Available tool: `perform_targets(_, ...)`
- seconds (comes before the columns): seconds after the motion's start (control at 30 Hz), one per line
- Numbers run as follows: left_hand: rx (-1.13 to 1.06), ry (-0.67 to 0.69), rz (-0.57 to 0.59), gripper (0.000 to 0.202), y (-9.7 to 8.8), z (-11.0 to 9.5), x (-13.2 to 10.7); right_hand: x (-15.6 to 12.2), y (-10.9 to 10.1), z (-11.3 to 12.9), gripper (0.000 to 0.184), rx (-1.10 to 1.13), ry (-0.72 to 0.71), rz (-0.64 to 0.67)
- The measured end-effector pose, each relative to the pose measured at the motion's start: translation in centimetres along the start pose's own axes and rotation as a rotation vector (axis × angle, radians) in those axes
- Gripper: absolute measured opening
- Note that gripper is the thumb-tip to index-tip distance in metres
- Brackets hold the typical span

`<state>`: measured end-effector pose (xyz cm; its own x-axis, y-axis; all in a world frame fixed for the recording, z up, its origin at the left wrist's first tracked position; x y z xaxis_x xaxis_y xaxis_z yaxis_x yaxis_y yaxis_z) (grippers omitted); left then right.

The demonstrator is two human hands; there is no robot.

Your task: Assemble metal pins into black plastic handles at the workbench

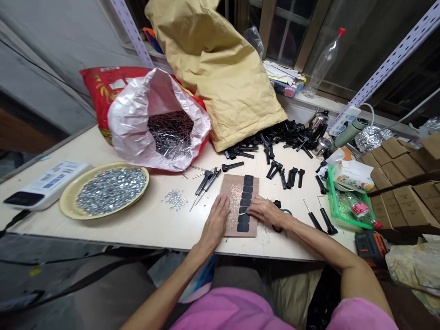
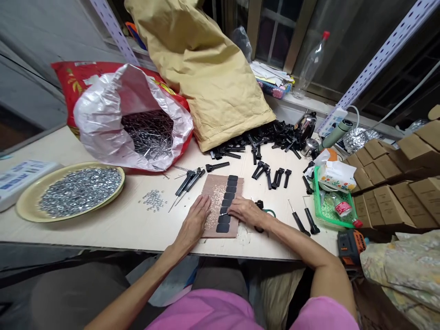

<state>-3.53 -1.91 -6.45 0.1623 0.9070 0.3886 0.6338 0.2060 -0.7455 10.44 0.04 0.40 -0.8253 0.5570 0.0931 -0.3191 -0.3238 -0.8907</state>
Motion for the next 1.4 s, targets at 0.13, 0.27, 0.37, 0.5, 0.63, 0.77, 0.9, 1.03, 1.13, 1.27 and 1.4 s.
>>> perform_targets(0.13, 0.003, -0.006, 0.001, 0.045, -0.3, -0.1, -0.2, -2.9, -2.1, -0.1, 0.023, 0.094, 0.142, 0.117)
perform_targets(0.27, -0.040, -0.005, 0.009, 0.046, -0.3, 0.2, -0.4, -13.9, -3.9, 2.7, 0.024, 0.266, 0.430, 0.412)
perform_targets(0.37, -0.054, -0.014, 0.016, 0.046, -0.1, 0.3, -0.4, -21.8, -5.8, 4.9, 0.013, 0.331, 0.694, 0.515)
perform_targets(0.5, -0.049, -0.049, 0.035, 0.046, 0.6, -0.3, -0.3, -19.8, -8.8, 3.6, 0.020, 0.092, 0.669, 0.319)
perform_targets(0.63, -0.024, -0.050, -0.090, 0.042, -1.0, -0.6, 0.0, -5.6, -7.0, 3.1, 0.034, -0.006, 0.295, 0.160)
perform_targets(0.77, 0.076, -0.152, -0.331, 0.030, -6.1, 1.4, -0.6, 7.1, -2.1, 3.8, 0.026, -0.244, -0.087, 0.087)
perform_targets(0.9, 0.195, -0.273, -0.390, 0.026, -10.3, 4.4, -1.0, 13.6, 1.8, 2.6, 0.018, -0.497, -0.258, 0.167)
perform_targets(1.03, 0.232, -0.294, -0.298, 0.023, -10.7, 5.3, -0.4, 15.9, 2.9, 1.6, 0.016, -0.595, -0.345, 0.236)
perform_targets(1.13, 0.246, -0.260, -0.188, 0.024, -9.3, 4.4, 0.7, 16.3, 3.2, 1.4, 0.014, -0.617, -0.419, 0.255)
perform_targets(1.27, 0.340, -0.252, -0.042, 0.026, -7.6, 3.4, 2.4, 16.7, 3.2, 1.1, 0.016, -0.558, -0.452, 0.241)
perform_targets(1.4, 0.429, -0.242, 0.089, 0.024, -6.6, 3.4, 3.7, 17.0, -1.4, 1.1, 0.018, -0.215, -0.365, -0.169)
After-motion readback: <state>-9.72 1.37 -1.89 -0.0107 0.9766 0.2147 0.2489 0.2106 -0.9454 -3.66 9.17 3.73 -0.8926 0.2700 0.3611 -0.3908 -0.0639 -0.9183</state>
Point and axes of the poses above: each hand's wrist, its own x-axis towards the middle knuckle, its own y-axis out of the palm, z = x × y, the point moved 7 cm from there along x, towards the middle knuckle, and after that the axes turned 3 degrees about x, right-handed, at the moved point
